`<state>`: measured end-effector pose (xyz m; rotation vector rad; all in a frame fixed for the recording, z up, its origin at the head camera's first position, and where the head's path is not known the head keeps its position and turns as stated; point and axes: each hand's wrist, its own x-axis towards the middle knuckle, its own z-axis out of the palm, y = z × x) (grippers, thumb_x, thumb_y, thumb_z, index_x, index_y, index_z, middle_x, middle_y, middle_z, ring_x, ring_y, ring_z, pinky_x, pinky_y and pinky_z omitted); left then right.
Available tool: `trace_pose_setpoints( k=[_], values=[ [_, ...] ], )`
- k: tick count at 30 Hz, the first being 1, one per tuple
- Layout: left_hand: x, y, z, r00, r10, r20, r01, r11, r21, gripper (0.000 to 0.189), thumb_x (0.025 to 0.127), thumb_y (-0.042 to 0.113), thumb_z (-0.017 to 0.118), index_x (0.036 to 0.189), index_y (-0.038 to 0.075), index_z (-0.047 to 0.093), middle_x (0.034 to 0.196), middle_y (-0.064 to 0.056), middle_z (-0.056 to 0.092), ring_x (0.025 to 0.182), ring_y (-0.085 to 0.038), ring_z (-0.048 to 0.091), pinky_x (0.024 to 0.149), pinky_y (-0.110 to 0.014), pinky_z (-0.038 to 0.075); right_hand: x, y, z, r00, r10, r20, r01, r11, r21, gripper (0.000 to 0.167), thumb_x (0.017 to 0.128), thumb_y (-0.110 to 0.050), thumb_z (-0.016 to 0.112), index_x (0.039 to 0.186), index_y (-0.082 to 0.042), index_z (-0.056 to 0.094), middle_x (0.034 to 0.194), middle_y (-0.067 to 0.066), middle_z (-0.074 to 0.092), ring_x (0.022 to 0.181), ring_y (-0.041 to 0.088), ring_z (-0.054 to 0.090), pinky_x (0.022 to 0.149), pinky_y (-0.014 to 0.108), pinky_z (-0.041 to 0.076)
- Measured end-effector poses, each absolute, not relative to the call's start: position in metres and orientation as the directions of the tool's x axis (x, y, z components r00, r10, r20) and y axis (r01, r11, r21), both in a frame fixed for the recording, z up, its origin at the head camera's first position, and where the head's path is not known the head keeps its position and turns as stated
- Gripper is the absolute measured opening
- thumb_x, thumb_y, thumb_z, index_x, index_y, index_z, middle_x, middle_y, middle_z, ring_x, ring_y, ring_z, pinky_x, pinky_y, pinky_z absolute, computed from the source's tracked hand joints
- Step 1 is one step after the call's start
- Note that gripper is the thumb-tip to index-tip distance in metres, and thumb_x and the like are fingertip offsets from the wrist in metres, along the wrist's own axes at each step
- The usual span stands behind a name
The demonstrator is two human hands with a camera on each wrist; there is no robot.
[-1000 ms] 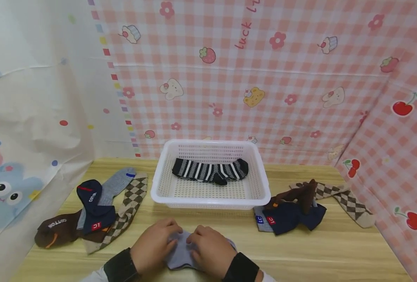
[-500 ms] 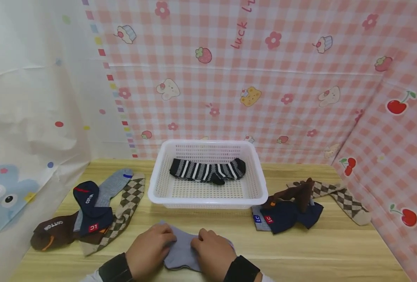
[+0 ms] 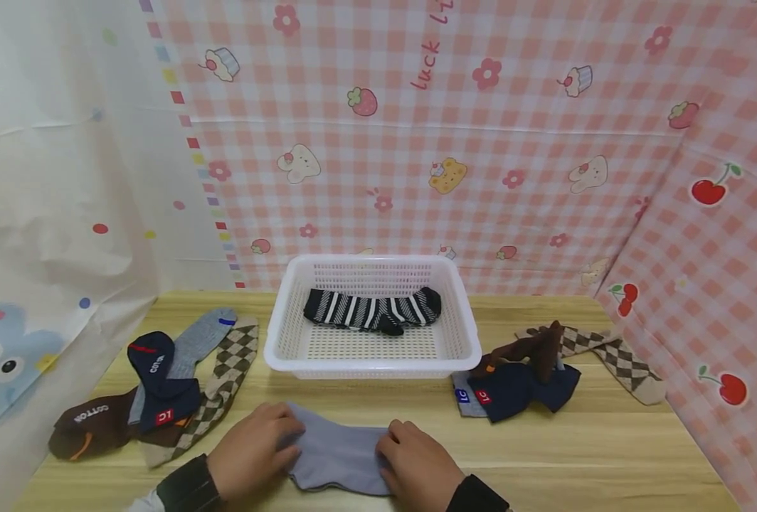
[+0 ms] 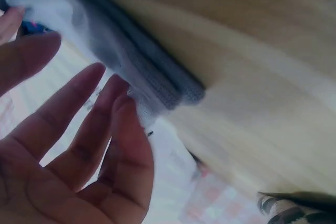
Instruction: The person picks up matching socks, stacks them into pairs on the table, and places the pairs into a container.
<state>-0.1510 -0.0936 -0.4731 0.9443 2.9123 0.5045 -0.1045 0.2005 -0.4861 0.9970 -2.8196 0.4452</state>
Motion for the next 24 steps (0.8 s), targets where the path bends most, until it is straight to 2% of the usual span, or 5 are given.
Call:
trace_pose_setpoints(
  k=[3, 7, 13, 18, 24],
  values=[
    [-0.159, -0.088, -0.471, -0.820, 0.555, 0.137, 0.566, 0.755, 0.330, 0.020, 0.088, 0.020, 0.075, 0.105, 0.009, 0.076, 0.100, -0.001, 0.066, 0.096, -0.020, 0.058, 0.085, -0.039, 0.050, -0.107, 0.204, -0.487, -0.771, -0.570, 0.283, -0.629, 0.751, -0.200, 0.022, 0.085, -0.019, 0.078, 0.105, -0.017, 0.069, 0.103, -0.005, 0.057, 0.093, 0.009, 0.053, 0.080, 0.028, 0.051],
    [-0.169, -0.084, -0.472, -0.808, 0.553, 0.204, 0.589, 0.740, 0.326, 0.026, 0.087, 0.015, 0.075, 0.112, 0.007, 0.074, 0.116, -0.010, 0.068, 0.112, -0.030, 0.060, 0.097, -0.049, 0.048, -0.111, 0.214, -0.484, -0.844, -0.479, 0.240, -0.529, 0.817, -0.230, 0.037, 0.087, -0.023, 0.078, 0.121, -0.012, 0.067, 0.113, 0.000, 0.060, 0.106, 0.014, 0.058, 0.092, 0.037, 0.052],
    [-0.172, -0.086, -0.478, -0.827, 0.560, 0.052, 0.544, 0.772, 0.330, 0.035, 0.089, 0.018, 0.074, 0.121, 0.004, 0.071, 0.128, -0.014, 0.066, 0.122, -0.035, 0.059, 0.096, -0.058, 0.047, -0.117, 0.227, -0.483, -0.875, -0.480, 0.054, -0.471, 0.821, -0.324, 0.041, 0.090, -0.031, 0.076, 0.123, -0.010, 0.065, 0.101, -0.007, 0.056, 0.090, 0.004, 0.053, 0.079, 0.031, 0.051],
    [-0.167, -0.090, -0.481, -0.838, 0.544, 0.028, 0.525, 0.793, 0.307, 0.031, 0.088, 0.022, 0.076, 0.116, 0.008, 0.074, 0.114, -0.006, 0.066, 0.111, -0.028, 0.061, 0.086, -0.048, 0.048, -0.117, 0.231, -0.483, -0.881, -0.465, -0.084, -0.392, 0.819, -0.419, 0.041, 0.091, -0.036, 0.075, 0.122, -0.012, 0.065, 0.098, -0.011, 0.057, 0.084, -0.002, 0.049, 0.075, 0.029, 0.050],
    [-0.163, -0.092, -0.478, -0.849, 0.528, -0.005, 0.491, 0.793, 0.361, 0.026, 0.084, 0.020, 0.079, 0.109, 0.010, 0.076, 0.093, 0.002, 0.058, 0.090, -0.018, 0.055, 0.074, -0.038, 0.042, -0.115, 0.237, -0.482, -0.884, -0.455, -0.108, -0.353, 0.800, -0.485, 0.037, 0.088, -0.035, 0.078, 0.113, -0.010, 0.068, 0.092, -0.011, 0.058, 0.080, -0.003, 0.049, 0.071, 0.028, 0.049]
  ],
)
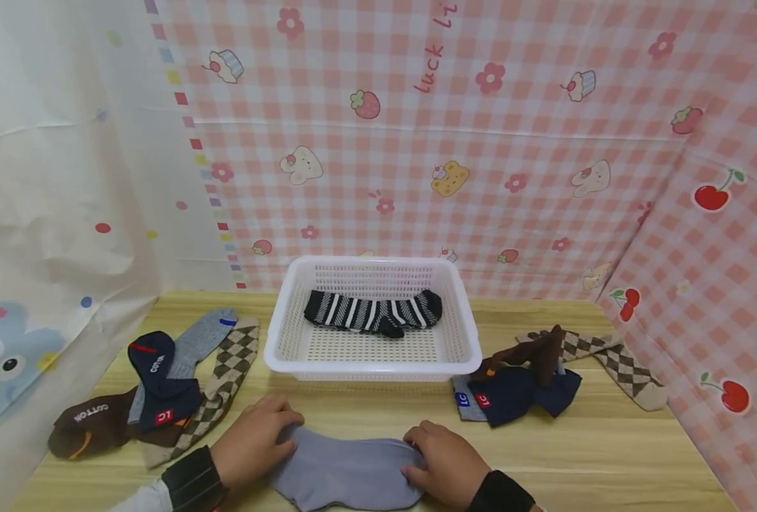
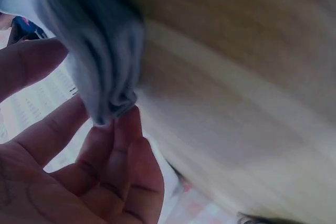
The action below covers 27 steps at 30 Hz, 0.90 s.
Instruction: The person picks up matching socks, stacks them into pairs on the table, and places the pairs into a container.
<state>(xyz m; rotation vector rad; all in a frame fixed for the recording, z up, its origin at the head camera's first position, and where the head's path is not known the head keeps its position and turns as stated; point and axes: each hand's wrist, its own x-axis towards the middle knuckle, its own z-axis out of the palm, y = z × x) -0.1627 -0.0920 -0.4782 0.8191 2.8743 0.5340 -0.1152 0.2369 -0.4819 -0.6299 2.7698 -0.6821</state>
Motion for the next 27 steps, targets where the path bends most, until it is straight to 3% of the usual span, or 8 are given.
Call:
trace_pose_setpoints(
  k=[8, 13, 22, 27],
  values=[
    [-0.167, -0.098, -0.475, -0.844, 0.529, -0.086, 0.430, 0.764, 0.482, 0.014, 0.080, 0.019, 0.081, 0.086, 0.013, 0.070, 0.080, 0.003, 0.048, 0.075, -0.014, 0.043, 0.067, -0.030, 0.035, -0.117, 0.239, -0.484, -0.884, -0.461, -0.080, -0.337, 0.746, -0.575, 0.017, 0.087, -0.025, 0.079, 0.096, -0.019, 0.066, 0.084, -0.014, 0.052, 0.075, -0.003, 0.046, 0.065, 0.022, 0.042],
    [-0.171, -0.105, -0.473, -0.816, 0.562, -0.133, 0.414, 0.730, 0.544, 0.017, 0.079, 0.018, 0.079, 0.078, 0.015, 0.062, 0.080, 0.001, 0.044, 0.074, -0.015, 0.038, 0.064, -0.027, 0.031, -0.116, 0.240, -0.482, -0.888, -0.460, -0.008, -0.372, 0.727, -0.577, 0.018, 0.087, -0.016, 0.077, 0.092, -0.024, 0.061, 0.082, -0.014, 0.049, 0.075, -0.004, 0.045, 0.064, 0.020, 0.041],
    [-0.168, -0.108, -0.435, -0.815, 0.579, -0.031, 0.451, 0.667, 0.593, 0.020, 0.083, 0.012, 0.072, 0.076, 0.019, 0.054, 0.072, 0.009, 0.047, 0.063, -0.005, 0.043, 0.057, -0.022, 0.034, -0.116, 0.243, -0.457, -0.911, -0.368, 0.187, -0.402, 0.688, -0.604, 0.022, 0.088, -0.006, 0.073, 0.095, -0.021, 0.059, 0.092, -0.012, 0.060, 0.084, -0.003, 0.054, 0.072, 0.023, 0.050],
    [-0.169, -0.105, -0.392, -0.837, 0.546, 0.045, 0.478, 0.687, 0.547, 0.013, 0.089, 0.014, 0.070, 0.086, 0.020, 0.059, 0.068, 0.010, 0.048, 0.060, -0.004, 0.043, 0.056, -0.021, 0.035, -0.125, 0.247, -0.436, -0.901, -0.304, 0.308, -0.433, 0.666, -0.608, 0.026, 0.089, -0.002, 0.073, 0.100, -0.021, 0.060, 0.089, -0.015, 0.066, 0.082, -0.005, 0.057, 0.073, 0.024, 0.052]
  ],
)
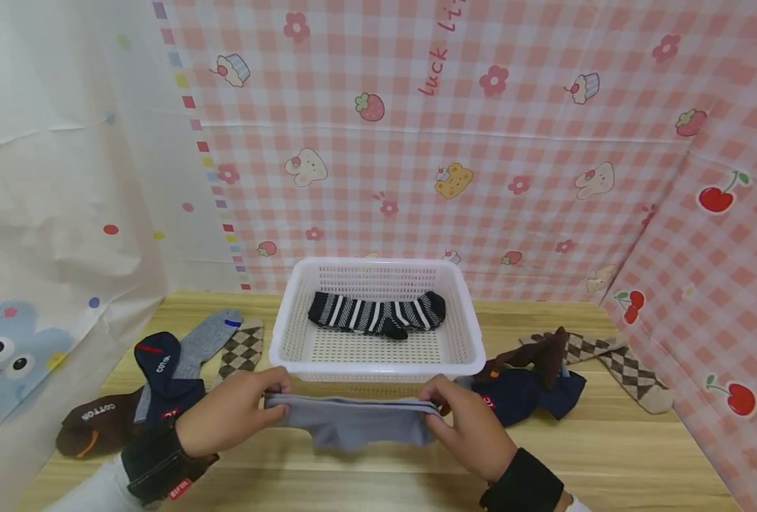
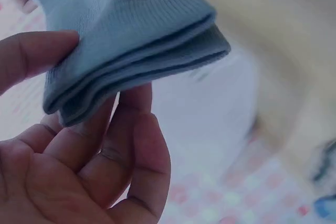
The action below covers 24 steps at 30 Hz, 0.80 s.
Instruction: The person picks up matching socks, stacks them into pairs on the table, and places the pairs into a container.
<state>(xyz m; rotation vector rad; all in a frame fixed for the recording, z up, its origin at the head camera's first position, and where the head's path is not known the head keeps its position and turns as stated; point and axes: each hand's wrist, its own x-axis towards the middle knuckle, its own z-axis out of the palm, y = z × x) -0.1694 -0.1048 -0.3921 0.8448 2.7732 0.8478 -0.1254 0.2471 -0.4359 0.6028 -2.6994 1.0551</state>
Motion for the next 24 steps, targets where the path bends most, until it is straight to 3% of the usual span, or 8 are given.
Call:
trace_pose_setpoints(
  k=[4, 8, 15, 18, 20, 22, 24],
  values=[
    [-0.181, -0.100, -0.360, -0.853, 0.508, 0.121, 0.487, 0.692, 0.532, 0.008, 0.094, 0.017, 0.069, 0.097, 0.019, 0.062, 0.066, 0.008, 0.045, 0.057, -0.006, 0.040, 0.054, -0.022, 0.033, -0.139, 0.251, -0.412, -0.900, -0.237, 0.366, -0.429, 0.622, -0.655, 0.024, 0.092, 0.001, 0.068, 0.110, -0.014, 0.063, 0.098, -0.003, 0.072, 0.085, -0.003, 0.062, 0.072, 0.024, 0.054],
    [-0.200, -0.095, -0.338, -0.864, 0.461, 0.202, 0.483, 0.648, 0.589, 0.008, 0.098, 0.019, 0.066, 0.105, 0.017, 0.062, 0.075, 0.002, 0.051, 0.064, -0.012, 0.045, 0.059, -0.026, 0.037, -0.158, 0.251, -0.387, -0.917, -0.153, 0.368, -0.386, 0.575, -0.721, 0.024, 0.096, 0.000, 0.063, 0.120, -0.005, 0.061, 0.113, 0.012, 0.070, 0.091, -0.001, 0.065, 0.072, 0.022, 0.055],
    [-0.243, -0.079, -0.325, -0.899, 0.322, 0.298, 0.434, 0.561, 0.705, 0.024, 0.101, 0.020, 0.060, 0.124, 0.013, 0.061, 0.084, -0.006, 0.050, 0.072, -0.020, 0.047, 0.067, -0.032, 0.040, -0.201, 0.247, -0.353, -0.914, -0.020, 0.405, -0.347, 0.555, -0.756, 0.024, 0.102, -0.012, 0.059, 0.123, -0.001, 0.060, 0.119, 0.017, 0.065, 0.092, 0.007, 0.063, 0.075, 0.020, 0.053],
    [-0.263, -0.069, -0.325, -0.928, 0.255, 0.271, 0.369, 0.535, 0.760, 0.030, 0.101, 0.021, 0.058, 0.130, 0.012, 0.059, 0.105, -0.012, 0.060, 0.088, -0.026, 0.055, 0.079, -0.038, 0.045, -0.223, 0.244, -0.345, -0.919, 0.036, 0.392, -0.304, 0.567, -0.765, 0.027, 0.103, -0.016, 0.057, 0.126, -0.002, 0.060, 0.120, 0.018, 0.065, 0.097, 0.017, 0.063, 0.079, 0.026, 0.053],
    [-0.278, -0.061, -0.326, -0.946, 0.218, 0.242, 0.321, 0.505, 0.801, 0.033, 0.101, 0.020, 0.058, 0.133, 0.009, 0.058, 0.133, -0.014, 0.060, 0.114, -0.029, 0.058, 0.096, -0.043, 0.048, -0.240, 0.242, -0.343, -0.929, 0.075, 0.363, -0.263, 0.556, -0.789, 0.028, 0.103, -0.017, 0.056, 0.127, -0.003, 0.060, 0.122, 0.018, 0.065, 0.102, 0.023, 0.062, 0.083, 0.032, 0.052],
    [-0.294, -0.054, -0.330, -0.958, 0.189, 0.215, 0.282, 0.486, 0.827, 0.036, 0.100, 0.019, 0.058, 0.134, 0.007, 0.057, 0.154, -0.013, 0.048, 0.139, -0.030, 0.048, 0.112, -0.046, 0.041, -0.256, 0.241, -0.344, -0.937, 0.117, 0.329, -0.220, 0.535, -0.816, 0.028, 0.103, -0.017, 0.055, 0.127, -0.002, 0.059, 0.123, 0.019, 0.064, 0.104, 0.027, 0.061, 0.085, 0.037, 0.051],
    [-0.309, -0.047, -0.336, -0.966, 0.170, 0.193, 0.253, 0.488, 0.835, 0.037, 0.099, 0.016, 0.057, 0.135, 0.004, 0.055, 0.163, -0.011, 0.037, 0.150, -0.029, 0.036, 0.120, -0.046, 0.033, -0.271, 0.240, -0.347, -0.949, 0.144, 0.280, -0.172, 0.510, -0.843, 0.028, 0.104, -0.017, 0.054, 0.127, -0.002, 0.059, 0.124, 0.020, 0.063, 0.106, 0.029, 0.060, 0.088, 0.040, 0.050]
  ],
)
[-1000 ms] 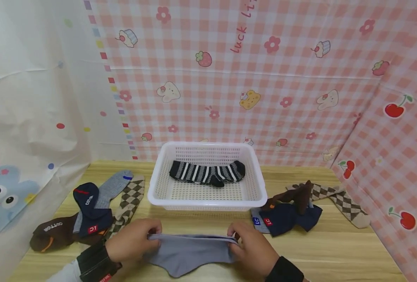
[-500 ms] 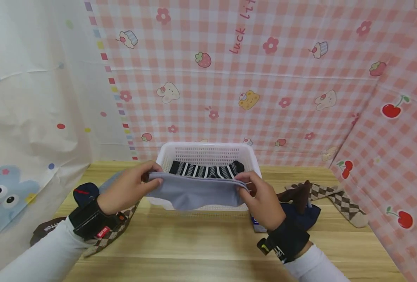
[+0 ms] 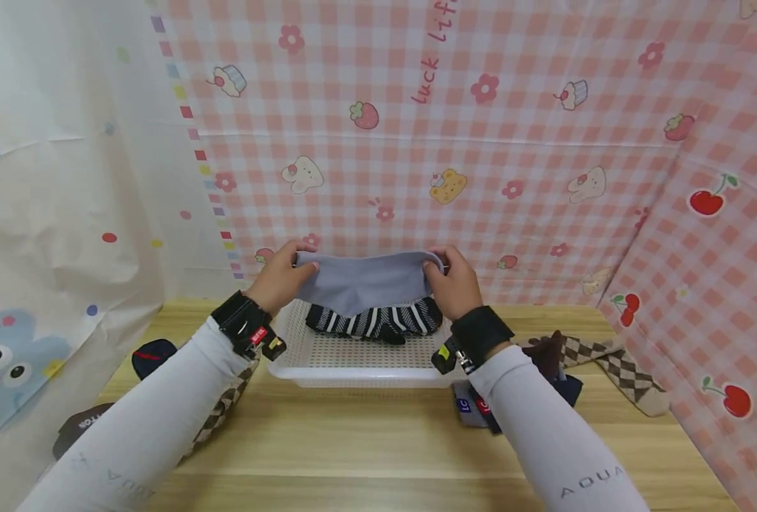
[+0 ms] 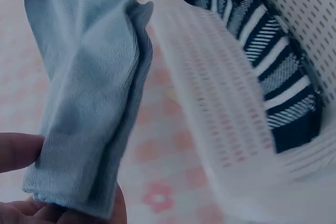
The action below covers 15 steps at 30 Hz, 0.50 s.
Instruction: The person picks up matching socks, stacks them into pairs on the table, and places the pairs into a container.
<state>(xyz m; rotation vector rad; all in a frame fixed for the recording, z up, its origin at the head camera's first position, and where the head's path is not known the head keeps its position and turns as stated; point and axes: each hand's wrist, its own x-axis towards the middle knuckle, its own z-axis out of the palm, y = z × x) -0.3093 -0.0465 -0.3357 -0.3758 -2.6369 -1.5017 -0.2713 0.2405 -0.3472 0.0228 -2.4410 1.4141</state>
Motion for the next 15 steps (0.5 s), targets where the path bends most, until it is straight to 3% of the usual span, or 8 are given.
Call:
trace_pose_setpoints(
  k=[2, 7, 11, 15],
  values=[
    [-0.324, -0.042, -0.343, -0.972, 0.157, 0.176, 0.233, 0.523, 0.820, 0.040, 0.099, 0.014, 0.056, 0.137, 0.002, 0.053, 0.164, -0.012, 0.034, 0.151, -0.029, 0.034, 0.122, -0.044, 0.030, -0.285, 0.239, -0.352, -0.957, 0.156, 0.243, -0.131, 0.515, -0.847, 0.029, 0.104, -0.018, 0.052, 0.128, -0.001, 0.058, 0.124, 0.022, 0.062, 0.108, 0.031, 0.060, 0.090, 0.042, 0.050],
    [-0.348, -0.031, -0.357, -0.986, 0.140, 0.096, 0.165, 0.673, 0.721, 0.042, 0.098, 0.012, 0.050, 0.139, 0.003, 0.053, 0.145, -0.022, 0.055, 0.125, -0.036, 0.056, 0.104, -0.046, 0.046, -0.313, 0.238, -0.367, -0.972, 0.170, 0.165, -0.030, 0.601, -0.798, 0.039, 0.105, -0.021, 0.050, 0.137, 0.000, 0.053, 0.132, 0.026, 0.059, 0.117, 0.038, 0.058, 0.099, 0.049, 0.049],
    [-0.357, -0.020, -0.365, -0.990, 0.140, 0.035, 0.135, 0.815, 0.563, 0.036, 0.097, 0.009, 0.049, 0.131, 0.003, 0.059, 0.130, -0.020, 0.066, 0.110, -0.035, 0.065, 0.094, -0.045, 0.052, -0.327, 0.236, -0.380, -0.981, 0.168, 0.099, 0.037, 0.661, -0.749, 0.044, 0.103, -0.019, 0.048, 0.142, 0.002, 0.051, 0.141, 0.027, 0.055, 0.126, 0.040, 0.055, 0.105, 0.050, 0.046],
    [-0.363, -0.012, -0.374, -0.993, 0.119, -0.017, 0.097, 0.881, 0.463, 0.028, 0.098, 0.005, 0.048, 0.118, -0.001, 0.066, 0.120, -0.020, 0.071, 0.105, -0.033, 0.067, 0.091, -0.043, 0.054, -0.338, 0.234, -0.392, -0.986, 0.154, 0.065, 0.068, 0.725, -0.686, 0.040, 0.101, -0.016, 0.048, 0.136, 0.004, 0.055, 0.136, 0.027, 0.059, 0.121, 0.040, 0.059, 0.100, 0.049, 0.049]
  ],
)
